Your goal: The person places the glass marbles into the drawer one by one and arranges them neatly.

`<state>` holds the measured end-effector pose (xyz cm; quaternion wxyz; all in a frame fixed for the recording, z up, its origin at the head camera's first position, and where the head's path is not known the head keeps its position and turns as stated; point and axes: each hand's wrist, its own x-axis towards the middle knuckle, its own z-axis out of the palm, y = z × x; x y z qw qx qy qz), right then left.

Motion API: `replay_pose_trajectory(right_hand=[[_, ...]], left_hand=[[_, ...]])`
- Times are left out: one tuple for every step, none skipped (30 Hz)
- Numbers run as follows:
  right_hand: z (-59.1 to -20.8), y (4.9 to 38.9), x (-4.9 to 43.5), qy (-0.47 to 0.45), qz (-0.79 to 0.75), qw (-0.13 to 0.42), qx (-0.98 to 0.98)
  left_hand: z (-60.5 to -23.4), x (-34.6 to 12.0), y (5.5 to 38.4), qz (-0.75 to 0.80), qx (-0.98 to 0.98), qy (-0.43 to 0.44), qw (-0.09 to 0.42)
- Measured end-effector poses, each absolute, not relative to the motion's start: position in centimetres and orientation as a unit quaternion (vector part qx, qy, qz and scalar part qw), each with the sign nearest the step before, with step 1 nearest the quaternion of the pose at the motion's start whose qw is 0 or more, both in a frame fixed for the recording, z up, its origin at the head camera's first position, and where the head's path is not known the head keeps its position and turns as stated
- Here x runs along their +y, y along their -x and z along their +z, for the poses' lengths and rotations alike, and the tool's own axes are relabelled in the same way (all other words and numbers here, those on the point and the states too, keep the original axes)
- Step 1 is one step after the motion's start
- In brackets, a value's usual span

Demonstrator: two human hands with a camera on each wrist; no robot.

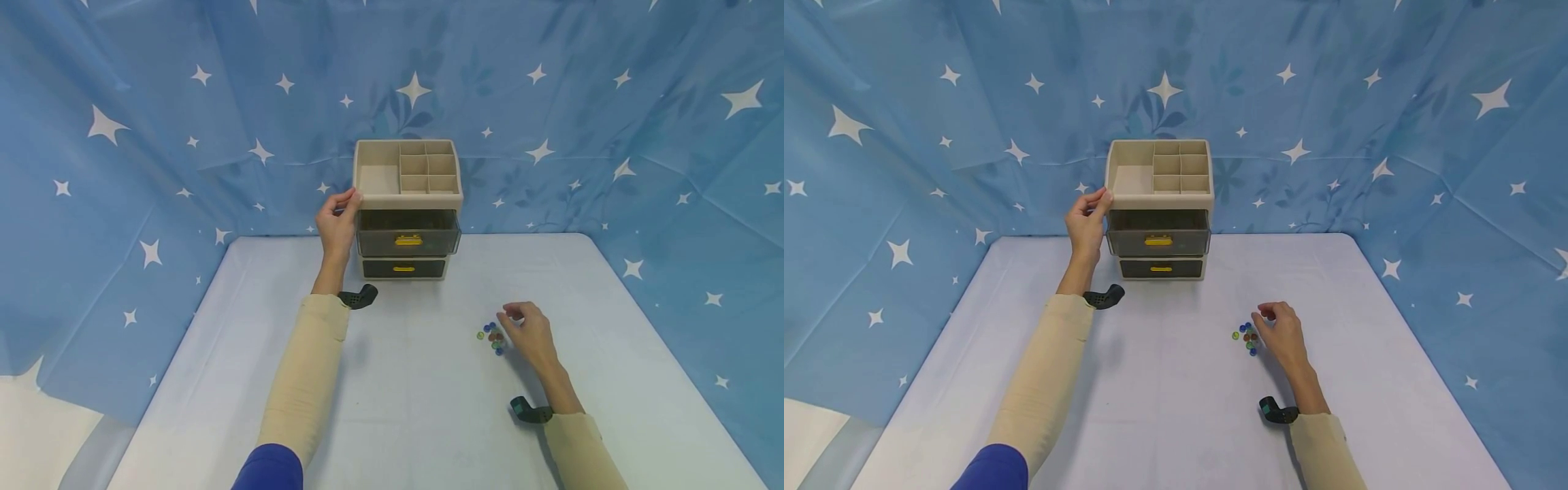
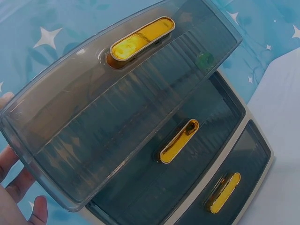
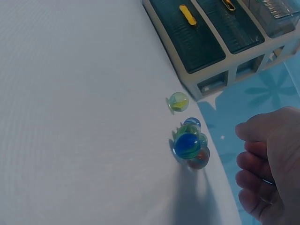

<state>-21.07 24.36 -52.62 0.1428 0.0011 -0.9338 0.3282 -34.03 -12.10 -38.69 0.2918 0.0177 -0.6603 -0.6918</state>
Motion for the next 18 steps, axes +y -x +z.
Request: replay_pose_trajectory(right_hand=[[-52.7,21.1,24.4,-0.002,0.329,0.141,-0.934],[-52.8,21.1,24.4,-0.004,0.328,0.141,-0.934],[-52.8,21.1,24.4,-0.006,0.328,0.141,-0.934],[-52.9,21.1,24.4,-0.007,0.328,0.141,-0.934],[-52.9,21.1,24.4,-0.009,0.328,0.141,-0.934],[-53.0,21.2,24.4,-0.009,0.328,0.140,-0.934],[-53.0,21.2,24.4,-0.010,0.328,0.139,-0.935],[-53.1,21.2,24.4,-0.010,0.328,0.137,-0.935],[-53.2,21.2,24.4,-0.010,0.328,0.135,-0.935],[-53.3,21.3,24.5,-0.012,0.329,0.133,-0.935],[-53.3,21.3,24.5,-0.013,0.329,0.131,-0.935],[-53.4,21.3,24.5,-0.014,0.330,0.129,-0.935],[-53.5,21.3,24.5,-0.016,0.330,0.127,-0.935],[-53.5,21.3,24.5,-0.018,0.331,0.124,-0.935],[-53.6,21.2,24.6,-0.020,0.332,0.123,-0.935],[-53.6,21.2,24.6,-0.022,0.333,0.121,-0.935],[-53.7,21.2,24.6,-0.024,0.334,0.118,-0.935],[-53.7,21.2,24.6,-0.025,0.336,0.116,-0.934]], left_hand=[[-38.7,-12.1,34.0,-0.692,-0.659,-0.016,0.293],[-38.7,-12.1,34.0,-0.692,-0.659,-0.015,0.294],[-38.7,-12.0,34.0,-0.692,-0.659,-0.015,0.294],[-38.7,-12.0,34.0,-0.692,-0.659,-0.014,0.295],[-38.6,-12.0,34.0,-0.692,-0.658,-0.014,0.295],[-38.6,-12.0,34.0,-0.692,-0.658,-0.014,0.295],[-38.6,-12.0,33.9,-0.693,-0.658,-0.013,0.294],[-38.6,-12.0,33.9,-0.693,-0.659,-0.013,0.294],[-38.6,-12.0,33.9,-0.692,-0.659,-0.012,0.293],[-38.6,-12.1,33.9,-0.693,-0.658,-0.010,0.294],[-38.7,-12.1,33.9,-0.693,-0.659,-0.009,0.293],[-38.7,-12.1,33.9,-0.693,-0.659,-0.008,0.293],[-38.7,-12.1,33.9,-0.693,-0.658,-0.007,0.293],[-38.7,-12.1,33.9,-0.693,-0.658,-0.006,0.293],[-38.7,-12.1,33.9,-0.693,-0.659,-0.006,0.293],[-38.7,-12.1,34.0,-0.693,-0.659,-0.006,0.293],[-38.7,-12.1,34.0,-0.693,-0.659,-0.006,0.293],[-38.7,-12.1,34.0,-0.693,-0.659,-0.006,0.293]])
